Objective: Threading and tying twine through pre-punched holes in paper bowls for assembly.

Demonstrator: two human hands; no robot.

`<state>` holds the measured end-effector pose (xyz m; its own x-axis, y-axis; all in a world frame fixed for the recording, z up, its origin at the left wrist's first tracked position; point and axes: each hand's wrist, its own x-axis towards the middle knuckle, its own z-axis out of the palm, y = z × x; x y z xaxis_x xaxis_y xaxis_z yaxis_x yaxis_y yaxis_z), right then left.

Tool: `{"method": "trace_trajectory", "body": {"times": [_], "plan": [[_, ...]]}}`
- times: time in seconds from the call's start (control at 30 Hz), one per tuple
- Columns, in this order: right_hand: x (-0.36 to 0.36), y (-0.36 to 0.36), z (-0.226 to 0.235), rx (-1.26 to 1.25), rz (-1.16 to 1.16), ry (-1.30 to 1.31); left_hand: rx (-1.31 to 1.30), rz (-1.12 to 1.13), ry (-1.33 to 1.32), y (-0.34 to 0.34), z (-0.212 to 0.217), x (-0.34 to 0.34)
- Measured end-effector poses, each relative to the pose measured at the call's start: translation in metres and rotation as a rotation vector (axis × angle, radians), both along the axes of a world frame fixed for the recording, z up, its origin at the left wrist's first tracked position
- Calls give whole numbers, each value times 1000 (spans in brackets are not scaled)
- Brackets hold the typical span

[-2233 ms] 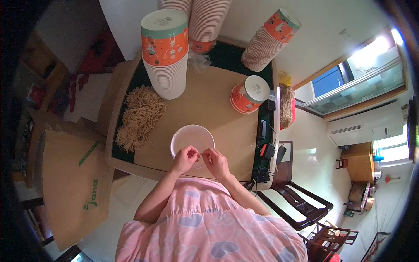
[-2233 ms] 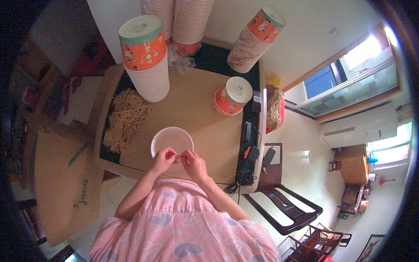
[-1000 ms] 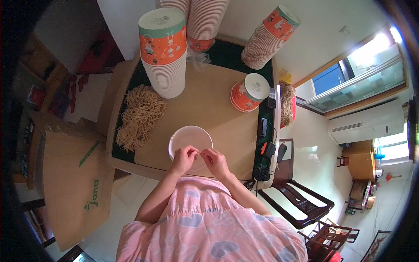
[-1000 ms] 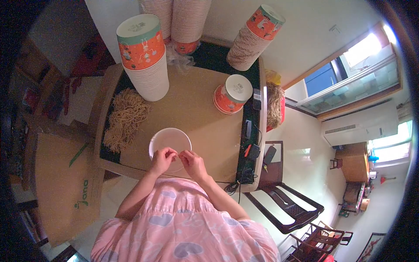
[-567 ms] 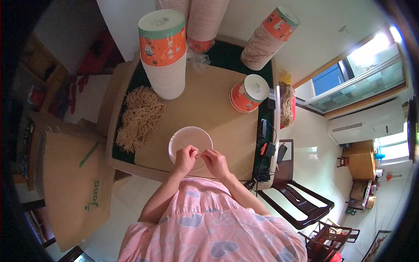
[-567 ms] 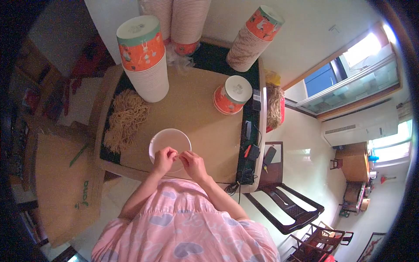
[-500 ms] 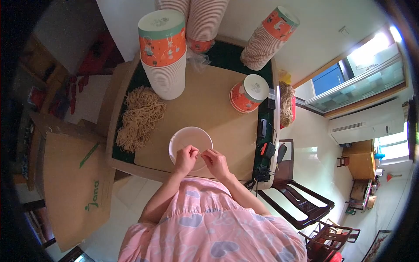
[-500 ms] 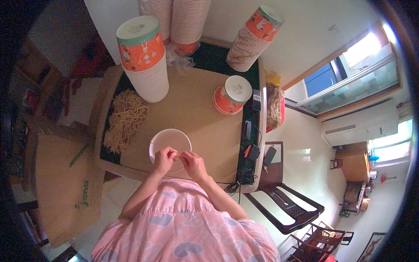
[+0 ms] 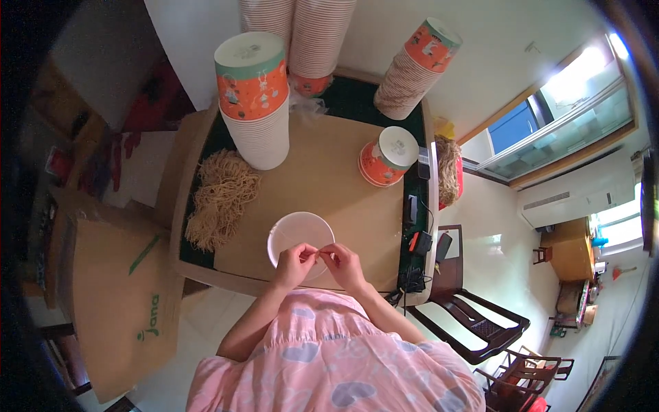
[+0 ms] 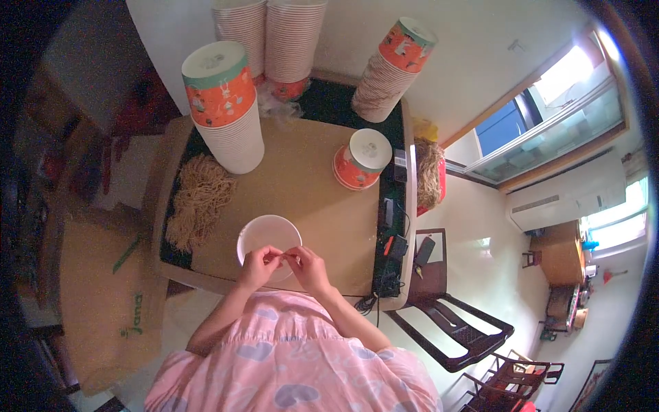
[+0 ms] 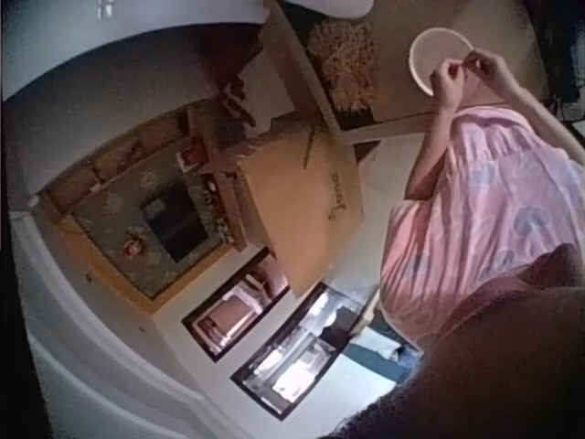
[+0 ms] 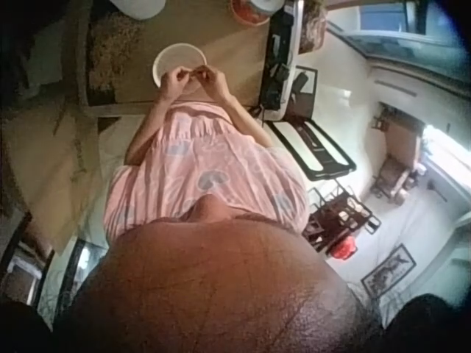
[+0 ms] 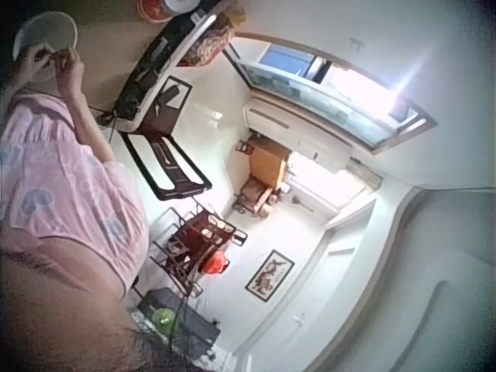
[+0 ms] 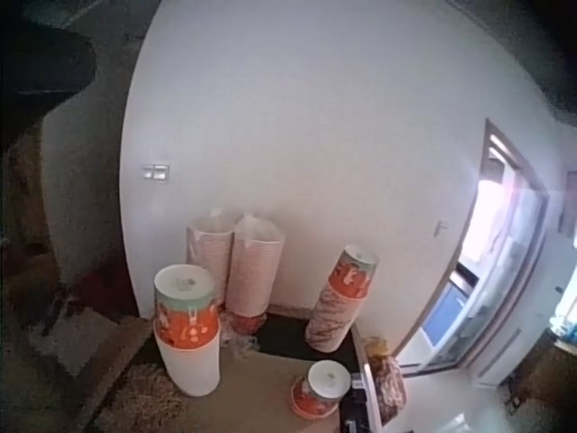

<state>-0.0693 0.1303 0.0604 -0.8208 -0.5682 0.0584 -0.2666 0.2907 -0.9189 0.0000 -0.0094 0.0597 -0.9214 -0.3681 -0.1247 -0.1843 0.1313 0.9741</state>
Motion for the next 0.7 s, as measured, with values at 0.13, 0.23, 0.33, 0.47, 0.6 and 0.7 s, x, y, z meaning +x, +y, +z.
{"method": "trace_trajectory", "body": {"times": [0.13, 0.23, 0.33, 0.47, 0.6, 0.7], "plan": [[0, 5, 4, 28, -4, 36, -204, -65, -43, -4, 8, 3], [3, 5, 8, 49, 4, 57, -234, -142, -98, -7, 6, 2], [5, 8, 10, 39, 13, 35, -190, -140, -71, -4, 15, 0], [4, 8, 11, -84, -20, 68, -50, -133, -17, -1, 28, -1], [3, 16, 2, -84, 3, 89, -103, -137, -41, -3, 55, -4], [7, 15, 9, -58, -81, 8, -101, -155, 10, -4, 47, -7]]}}
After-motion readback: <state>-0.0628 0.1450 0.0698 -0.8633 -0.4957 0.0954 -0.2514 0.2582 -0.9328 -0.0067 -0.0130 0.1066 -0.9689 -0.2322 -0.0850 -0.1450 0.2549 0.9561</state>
